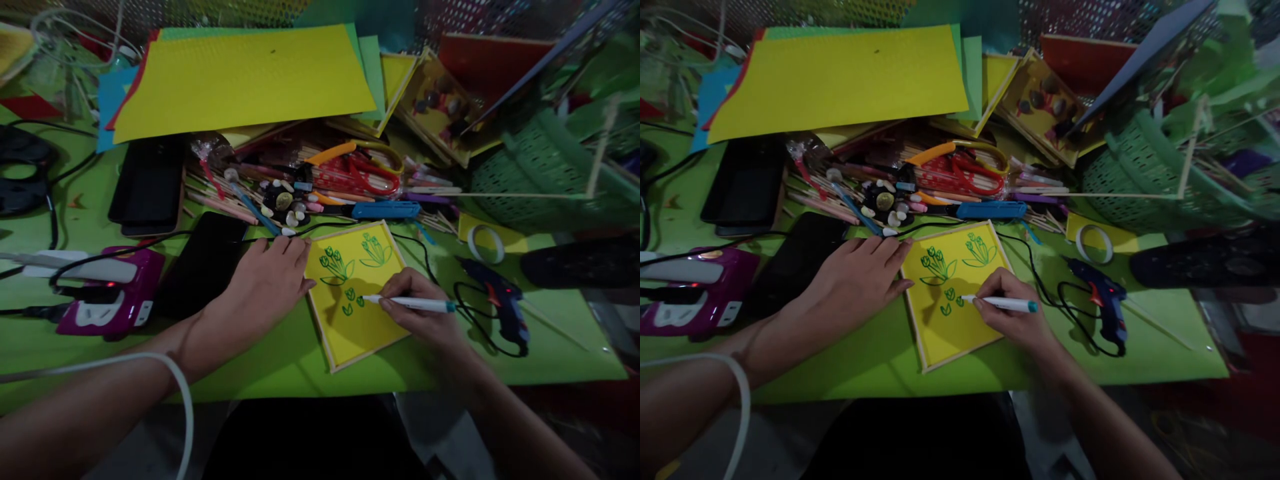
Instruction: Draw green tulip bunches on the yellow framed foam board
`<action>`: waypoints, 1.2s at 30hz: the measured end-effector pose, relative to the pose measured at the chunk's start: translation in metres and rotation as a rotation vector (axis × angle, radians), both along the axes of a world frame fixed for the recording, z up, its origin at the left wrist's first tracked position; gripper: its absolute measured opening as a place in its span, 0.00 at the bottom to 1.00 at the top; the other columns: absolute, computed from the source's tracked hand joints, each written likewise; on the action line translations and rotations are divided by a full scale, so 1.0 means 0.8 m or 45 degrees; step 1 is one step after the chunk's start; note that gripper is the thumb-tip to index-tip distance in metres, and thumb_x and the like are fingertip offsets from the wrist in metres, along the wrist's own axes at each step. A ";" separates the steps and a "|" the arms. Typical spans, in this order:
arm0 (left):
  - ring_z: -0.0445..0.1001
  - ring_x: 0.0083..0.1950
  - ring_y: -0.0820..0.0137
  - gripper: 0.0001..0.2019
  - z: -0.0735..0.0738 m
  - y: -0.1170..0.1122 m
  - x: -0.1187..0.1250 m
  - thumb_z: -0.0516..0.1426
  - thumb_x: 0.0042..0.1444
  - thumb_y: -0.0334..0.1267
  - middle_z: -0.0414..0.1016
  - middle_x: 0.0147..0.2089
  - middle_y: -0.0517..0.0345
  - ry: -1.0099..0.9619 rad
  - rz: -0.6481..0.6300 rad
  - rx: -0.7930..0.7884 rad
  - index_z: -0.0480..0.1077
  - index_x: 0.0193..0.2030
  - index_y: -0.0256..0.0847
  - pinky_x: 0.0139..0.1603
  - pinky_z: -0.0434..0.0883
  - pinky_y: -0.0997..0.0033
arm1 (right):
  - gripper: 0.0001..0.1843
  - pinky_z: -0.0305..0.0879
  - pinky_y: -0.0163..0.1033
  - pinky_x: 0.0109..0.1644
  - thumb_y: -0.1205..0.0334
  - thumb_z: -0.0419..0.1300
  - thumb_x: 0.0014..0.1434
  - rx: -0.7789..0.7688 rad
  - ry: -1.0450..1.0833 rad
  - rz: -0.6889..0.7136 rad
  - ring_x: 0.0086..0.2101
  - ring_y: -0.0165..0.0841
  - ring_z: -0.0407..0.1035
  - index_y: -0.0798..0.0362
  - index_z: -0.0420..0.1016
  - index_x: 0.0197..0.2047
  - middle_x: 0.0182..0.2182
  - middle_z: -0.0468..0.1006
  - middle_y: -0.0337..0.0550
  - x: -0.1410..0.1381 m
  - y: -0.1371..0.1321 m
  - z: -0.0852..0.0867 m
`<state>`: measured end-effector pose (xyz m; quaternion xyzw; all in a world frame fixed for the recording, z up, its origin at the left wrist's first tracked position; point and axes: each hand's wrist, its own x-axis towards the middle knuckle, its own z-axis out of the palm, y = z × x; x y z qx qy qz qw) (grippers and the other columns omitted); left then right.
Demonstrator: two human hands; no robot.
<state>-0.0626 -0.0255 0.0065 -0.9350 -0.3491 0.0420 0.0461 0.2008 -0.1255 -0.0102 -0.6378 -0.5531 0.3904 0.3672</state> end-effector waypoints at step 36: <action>0.75 0.52 0.53 0.28 -0.001 -0.001 -0.002 0.58 0.69 0.47 0.78 0.54 0.41 0.006 -0.010 0.022 0.68 0.69 0.30 0.46 0.68 0.56 | 0.08 0.63 0.36 0.26 0.60 0.68 0.55 0.042 -0.048 -0.018 0.24 0.32 0.68 0.48 0.72 0.29 0.25 0.77 0.39 -0.003 -0.001 0.001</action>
